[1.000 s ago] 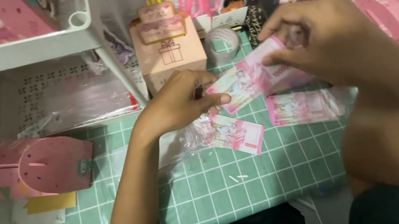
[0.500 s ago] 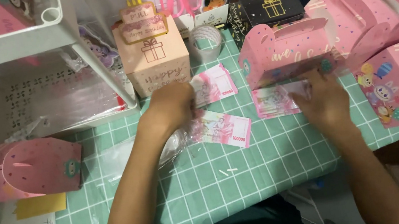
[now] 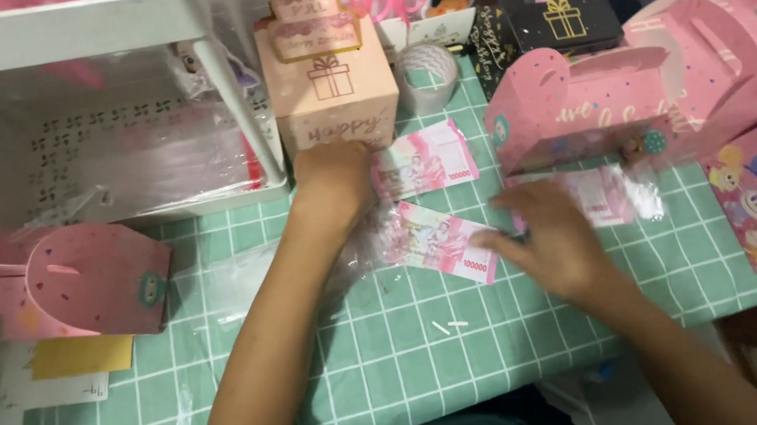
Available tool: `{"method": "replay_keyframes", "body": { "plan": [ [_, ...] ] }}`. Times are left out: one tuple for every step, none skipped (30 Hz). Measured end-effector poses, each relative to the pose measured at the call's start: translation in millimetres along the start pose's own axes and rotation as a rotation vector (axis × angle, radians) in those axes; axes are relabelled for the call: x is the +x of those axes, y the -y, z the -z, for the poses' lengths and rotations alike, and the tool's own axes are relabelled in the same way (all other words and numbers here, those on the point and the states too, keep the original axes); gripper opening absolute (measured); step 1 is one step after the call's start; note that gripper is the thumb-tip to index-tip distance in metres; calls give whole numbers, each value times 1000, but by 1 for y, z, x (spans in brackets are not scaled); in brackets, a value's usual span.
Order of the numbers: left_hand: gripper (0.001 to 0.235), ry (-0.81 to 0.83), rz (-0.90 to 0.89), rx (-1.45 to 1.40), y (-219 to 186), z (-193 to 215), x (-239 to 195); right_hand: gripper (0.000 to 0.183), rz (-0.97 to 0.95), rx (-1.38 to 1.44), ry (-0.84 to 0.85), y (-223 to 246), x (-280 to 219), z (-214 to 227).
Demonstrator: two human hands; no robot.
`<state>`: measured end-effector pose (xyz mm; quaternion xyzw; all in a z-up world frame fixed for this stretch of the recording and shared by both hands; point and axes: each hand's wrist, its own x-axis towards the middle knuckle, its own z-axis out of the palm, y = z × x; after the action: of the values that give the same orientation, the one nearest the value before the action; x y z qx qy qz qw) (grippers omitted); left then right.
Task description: The person places stacks of pink paper money into small clear plastic bags on a green cutting mat. They seal the bags and arrange them on the table among various pink gift boxes and party supplies.
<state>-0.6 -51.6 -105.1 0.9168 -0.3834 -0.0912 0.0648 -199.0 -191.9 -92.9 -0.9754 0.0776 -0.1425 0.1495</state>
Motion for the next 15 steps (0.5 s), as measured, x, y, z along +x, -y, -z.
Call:
{"method": "replay_keyframes", "body": {
  "plan": [
    [16,-6,6,-3,-1,1,2,43,9,-3,0,-3,3,-7],
    [16,-3,5,9,-1,2,2,49,-5,0,87,-5,6,-15],
    [16,1,3,21,-1,2,3,56,-18,3,174,-7,9,-24],
    [16,-2,14,18,2,-2,6,56,-7,2,177,-7,12,-24],
    [16,-20,0,-4,5,-5,8,55,-34,71,200,-7,14,-24],
    [16,-33,-15,-28,7,-10,10,53,-65,141,227,-7,14,-24],
    [16,-32,-7,-32,6,-8,8,53,-59,141,233,-6,17,-24],
    [18,3,1,-22,4,-5,7,49,-132,217,252,-5,19,-23],
    [20,37,9,-12,2,-1,6,46,-206,292,271,-5,21,-23],
    [20,34,14,-14,2,0,5,46,-200,291,274,0,24,-19],
    [21,54,8,-22,2,2,4,38,-257,287,307,4,27,-15],
    [22,76,2,-30,2,3,2,30,-314,285,343,8,30,-11],
    [22,75,9,-33,1,4,4,30,-308,284,348,8,32,-10],
    [22,94,22,-23,0,5,5,27,-334,238,368,9,34,-8],
    [22,113,35,-14,0,5,7,25,-360,192,388,9,35,-6]
  ]
}}
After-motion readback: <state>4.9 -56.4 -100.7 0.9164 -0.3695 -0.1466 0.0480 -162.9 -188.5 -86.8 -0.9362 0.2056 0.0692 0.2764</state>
